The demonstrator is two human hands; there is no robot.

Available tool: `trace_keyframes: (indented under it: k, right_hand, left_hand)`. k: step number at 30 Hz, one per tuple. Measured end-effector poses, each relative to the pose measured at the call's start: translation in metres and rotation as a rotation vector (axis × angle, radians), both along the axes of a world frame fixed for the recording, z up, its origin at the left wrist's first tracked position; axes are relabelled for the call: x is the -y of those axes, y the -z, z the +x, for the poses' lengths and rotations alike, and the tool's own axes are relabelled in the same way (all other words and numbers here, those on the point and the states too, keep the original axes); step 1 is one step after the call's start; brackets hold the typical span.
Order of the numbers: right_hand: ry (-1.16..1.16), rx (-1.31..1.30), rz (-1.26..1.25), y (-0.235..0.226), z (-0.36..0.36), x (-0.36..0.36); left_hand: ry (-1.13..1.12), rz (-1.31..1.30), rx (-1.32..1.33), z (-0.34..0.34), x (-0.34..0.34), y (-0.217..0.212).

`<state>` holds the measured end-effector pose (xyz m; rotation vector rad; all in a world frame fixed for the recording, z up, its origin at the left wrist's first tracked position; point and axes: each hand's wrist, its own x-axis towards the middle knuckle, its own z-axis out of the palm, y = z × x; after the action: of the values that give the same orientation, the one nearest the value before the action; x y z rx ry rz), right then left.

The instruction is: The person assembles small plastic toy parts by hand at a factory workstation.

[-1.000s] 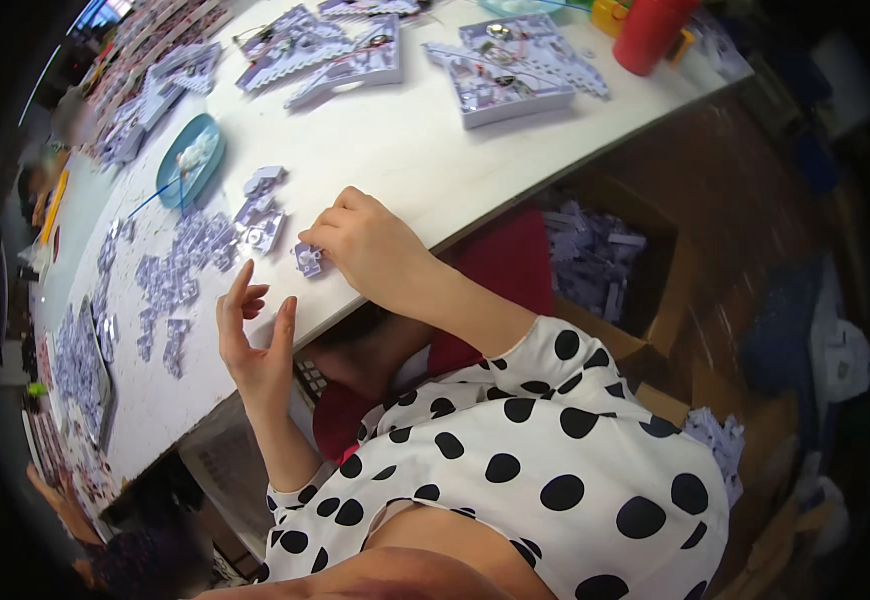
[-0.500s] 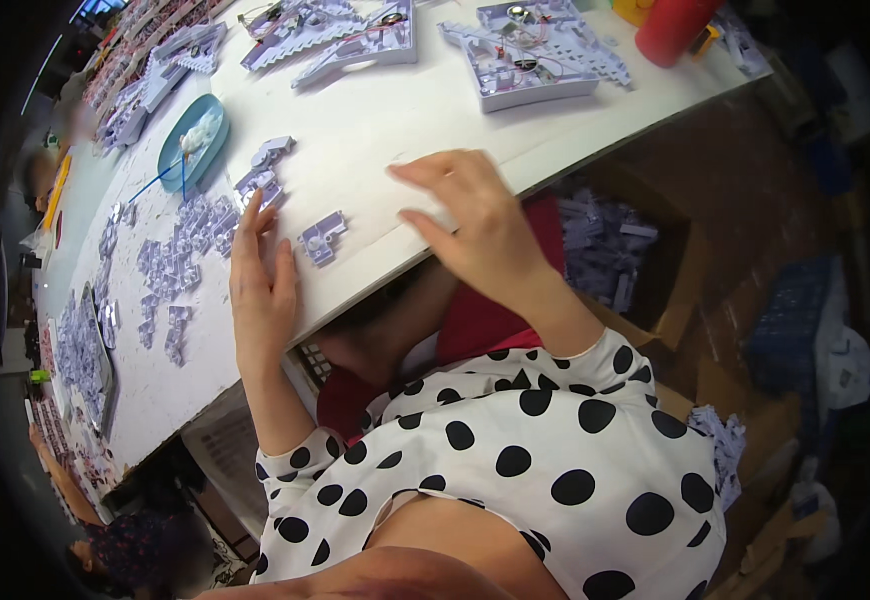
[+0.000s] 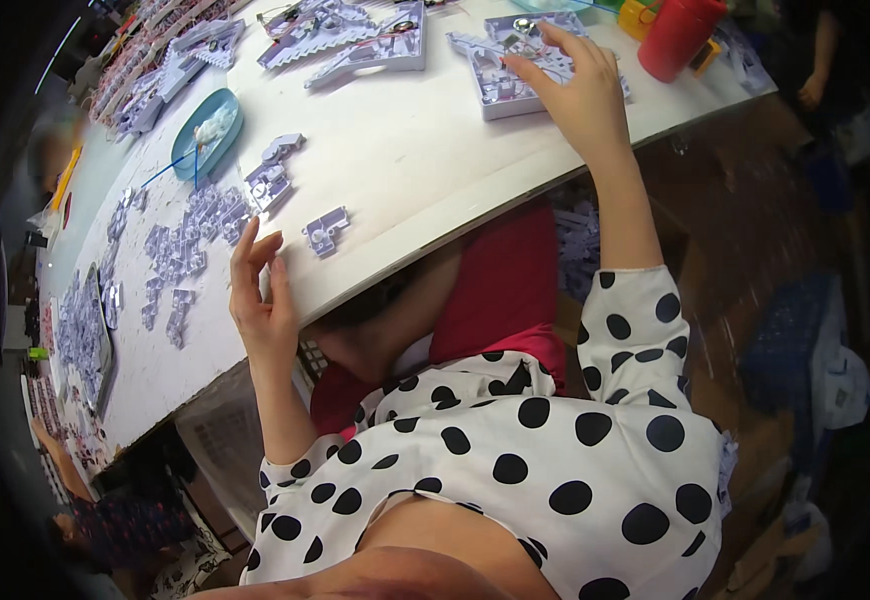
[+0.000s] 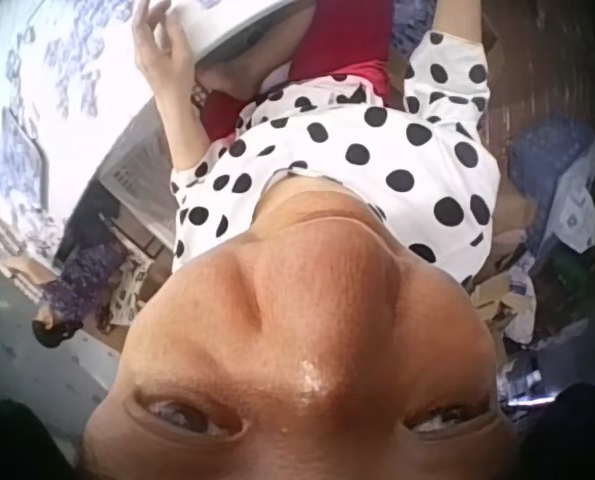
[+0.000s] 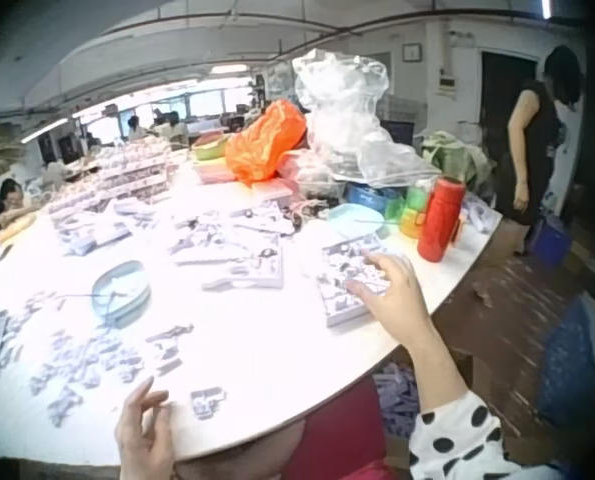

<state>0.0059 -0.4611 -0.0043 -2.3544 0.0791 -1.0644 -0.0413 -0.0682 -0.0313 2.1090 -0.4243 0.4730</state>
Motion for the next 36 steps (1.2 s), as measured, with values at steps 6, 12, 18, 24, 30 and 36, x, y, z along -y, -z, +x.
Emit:
trace_keyframes:
  k: [6,12,18,24,30,36]
  right_hand:
    - [-0.021,-0.421,-0.080,-0.016,0.009,0.005]
    - [-0.283,-0.402,0.191,-0.010,-0.024,-0.049]
    - [-0.234,-0.218,0.154,-0.019,-0.025,-0.027]
    - [-0.399,-0.345,-0.053,-0.010,-0.009,-0.030]
    - [-0.311,-0.368,0.048,-0.003,0.006,-0.045]
    - [-0.257,-0.213,0.200,0.012,0.004,-0.048]
  left_hand:
    - [-0.021,-0.063,-0.095,-0.003,0.002,-0.002]
    - [0.006,-0.061,0.100,-0.009,0.016,-0.003]
    - [0.148,0.034,0.225,-0.011,0.043,-0.014]
    - [0.173,0.007,0.233,-0.010,0.050,-0.012]
    - [0.271,0.131,0.273,0.002,0.074,-0.028]
    - [0.266,0.190,0.097,0.052,0.141,-0.041]
